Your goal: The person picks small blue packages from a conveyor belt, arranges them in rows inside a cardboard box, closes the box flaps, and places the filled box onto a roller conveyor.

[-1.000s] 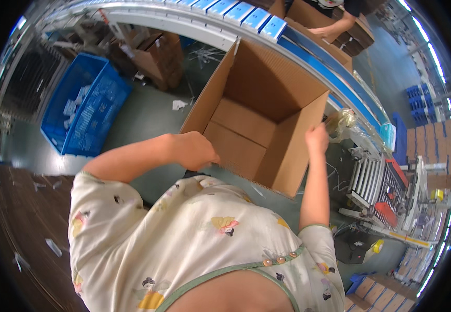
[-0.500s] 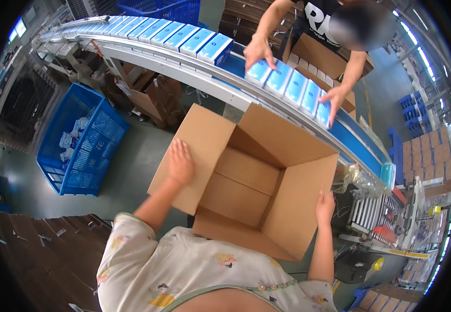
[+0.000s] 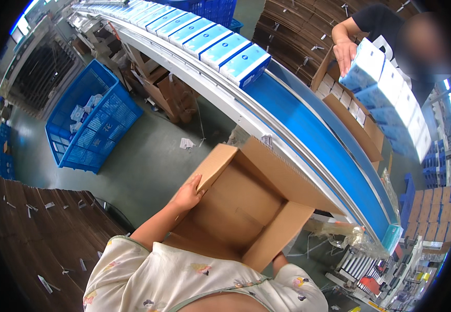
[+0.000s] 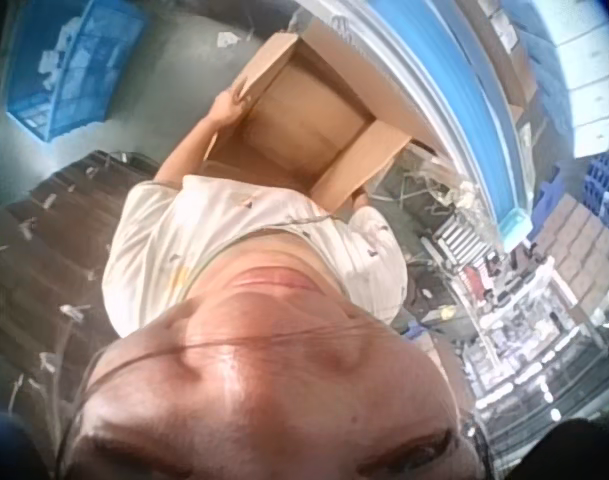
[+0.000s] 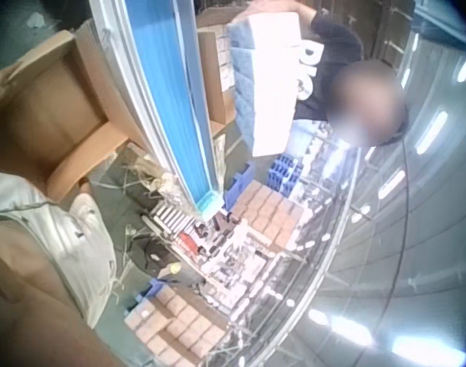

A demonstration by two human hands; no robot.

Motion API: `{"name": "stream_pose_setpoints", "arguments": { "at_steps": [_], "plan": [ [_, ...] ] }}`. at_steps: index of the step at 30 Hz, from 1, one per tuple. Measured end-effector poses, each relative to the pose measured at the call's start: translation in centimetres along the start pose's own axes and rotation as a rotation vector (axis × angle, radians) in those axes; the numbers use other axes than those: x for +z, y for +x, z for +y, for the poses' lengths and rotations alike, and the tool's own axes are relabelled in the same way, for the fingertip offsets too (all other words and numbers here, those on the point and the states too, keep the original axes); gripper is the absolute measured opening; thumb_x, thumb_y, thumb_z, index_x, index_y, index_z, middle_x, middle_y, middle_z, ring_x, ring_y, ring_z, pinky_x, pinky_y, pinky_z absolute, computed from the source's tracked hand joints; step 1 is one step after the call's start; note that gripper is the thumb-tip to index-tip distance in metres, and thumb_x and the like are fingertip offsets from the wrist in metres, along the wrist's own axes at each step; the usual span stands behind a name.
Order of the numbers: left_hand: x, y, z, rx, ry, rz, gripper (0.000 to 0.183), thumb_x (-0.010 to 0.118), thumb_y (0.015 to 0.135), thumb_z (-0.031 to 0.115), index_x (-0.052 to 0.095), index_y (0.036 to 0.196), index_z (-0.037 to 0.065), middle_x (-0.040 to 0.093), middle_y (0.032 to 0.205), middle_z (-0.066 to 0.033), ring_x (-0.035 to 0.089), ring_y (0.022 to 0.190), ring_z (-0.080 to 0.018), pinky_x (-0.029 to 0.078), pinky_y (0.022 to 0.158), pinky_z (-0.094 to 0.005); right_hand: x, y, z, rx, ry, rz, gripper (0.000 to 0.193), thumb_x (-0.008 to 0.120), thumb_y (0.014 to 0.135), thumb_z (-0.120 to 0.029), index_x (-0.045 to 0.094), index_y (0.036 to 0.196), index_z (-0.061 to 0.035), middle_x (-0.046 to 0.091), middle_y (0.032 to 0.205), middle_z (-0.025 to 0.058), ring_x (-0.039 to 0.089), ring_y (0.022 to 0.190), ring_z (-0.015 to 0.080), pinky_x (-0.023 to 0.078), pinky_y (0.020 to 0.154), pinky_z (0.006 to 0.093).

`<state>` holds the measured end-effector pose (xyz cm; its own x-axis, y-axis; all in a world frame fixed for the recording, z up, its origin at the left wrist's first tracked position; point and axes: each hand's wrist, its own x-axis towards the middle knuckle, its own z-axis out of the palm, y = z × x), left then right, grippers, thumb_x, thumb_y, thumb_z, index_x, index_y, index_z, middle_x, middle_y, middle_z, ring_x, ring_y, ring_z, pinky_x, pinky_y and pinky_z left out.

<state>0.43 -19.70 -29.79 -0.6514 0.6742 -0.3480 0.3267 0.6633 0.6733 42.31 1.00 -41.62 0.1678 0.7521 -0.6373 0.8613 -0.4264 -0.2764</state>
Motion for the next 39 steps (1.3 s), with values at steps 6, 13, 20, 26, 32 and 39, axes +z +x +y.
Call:
{"name": "stream_pose_setpoints", "arguments": {
  "at_steps": [6, 13, 20, 26, 32, 39],
  "plan": [
    [1.9, 3.1, -0.1, -0.002, -0.010, 0.207, 0.064, 0.058, 0.075, 0.017, 0.030, 0.128, -0.005, 0.032, 0.131, -0.0266, 0.030, 0.123, -0.0377, 0.025, 0.104, -0.0388, -12.9, -6.7, -11.1, -0.251, -0.492, -0.134, 0.056, 0.054, 0.080, -0.038, 0.043, 0.122, -0.0029, 0.049, 0.118, 0.0222, 0.049, 0.106, 0.0331, 0.040, 0.087, 0.0379],
    [2.4, 5.0, -0.3, -0.001, 0.022, 0.207, 0.062, 0.058, 0.076, 0.014, 0.030, 0.129, -0.001, 0.030, 0.135, -0.0226, 0.029, 0.124, -0.0375, 0.025, 0.104, -0.0384, -9.3, -31.4, -12.2, -0.958, -0.367, -0.926, 0.055, 0.059, 0.081, -0.025, 0.038, 0.128, -0.0068, 0.042, 0.128, 0.0179, 0.044, 0.115, 0.0297, 0.036, 0.095, 0.0344],
    [0.1, 6.1, 0.8, -0.050, 0.009, 0.085, 0.059, 0.058, 0.076, 0.015, 0.032, 0.127, 0.001, 0.033, 0.133, -0.0193, 0.032, 0.123, -0.0351, 0.032, 0.098, -0.0414, -6.0, -36.9, -9.0, -0.995, -0.164, -0.537, 0.048, 0.059, 0.080, -0.025, 0.044, 0.123, -0.0090, 0.055, 0.111, 0.0149, 0.052, 0.105, 0.0292, 0.041, 0.090, 0.0358],
    [3.4, 5.1, 3.1, -0.022, 0.022, 0.163, 0.054, 0.058, 0.077, 0.016, 0.035, 0.125, 0.003, 0.039, 0.127, -0.0171, 0.037, 0.117, -0.0337, 0.034, 0.095, -0.0464, -9.3, -37.0, -10.2, -1.049, -0.507, -0.245, 0.043, 0.061, 0.073, -0.014, 0.050, 0.115, -0.0100, 0.060, 0.102, 0.0120, 0.060, 0.087, 0.0262, 0.049, 0.072, 0.0355],
    [4.8, 6.2, 0.7, -0.001, -0.035, 0.186, 0.055, 0.058, 0.078, 0.017, 0.034, 0.126, 0.004, 0.036, 0.131, -0.0182, 0.034, 0.121, -0.0325, 0.033, 0.095, -0.0460, -2.1, -37.5, -1.0, -1.194, -0.516, 0.333, 0.041, 0.057, 0.067, -0.012, 0.059, 0.108, -0.0190, 0.060, 0.100, -0.0006, 0.058, 0.086, 0.0158, 0.048, 0.065, 0.0288],
    [4.2, 6.1, 2.0, 0.046, 0.018, 0.163, 0.056, 0.057, 0.078, 0.018, 0.033, 0.127, 0.005, 0.037, 0.129, -0.0212, 0.035, 0.119, -0.0346, 0.034, 0.094, -0.0488, 8.6, -36.4, 6.9, -1.147, -0.503, 0.283, 0.047, 0.054, 0.077, -0.025, 0.048, 0.123, -0.0193, 0.036, 0.131, 0.0146, 0.034, 0.121, 0.0321, 0.028, 0.098, 0.0485]
  ]
}}
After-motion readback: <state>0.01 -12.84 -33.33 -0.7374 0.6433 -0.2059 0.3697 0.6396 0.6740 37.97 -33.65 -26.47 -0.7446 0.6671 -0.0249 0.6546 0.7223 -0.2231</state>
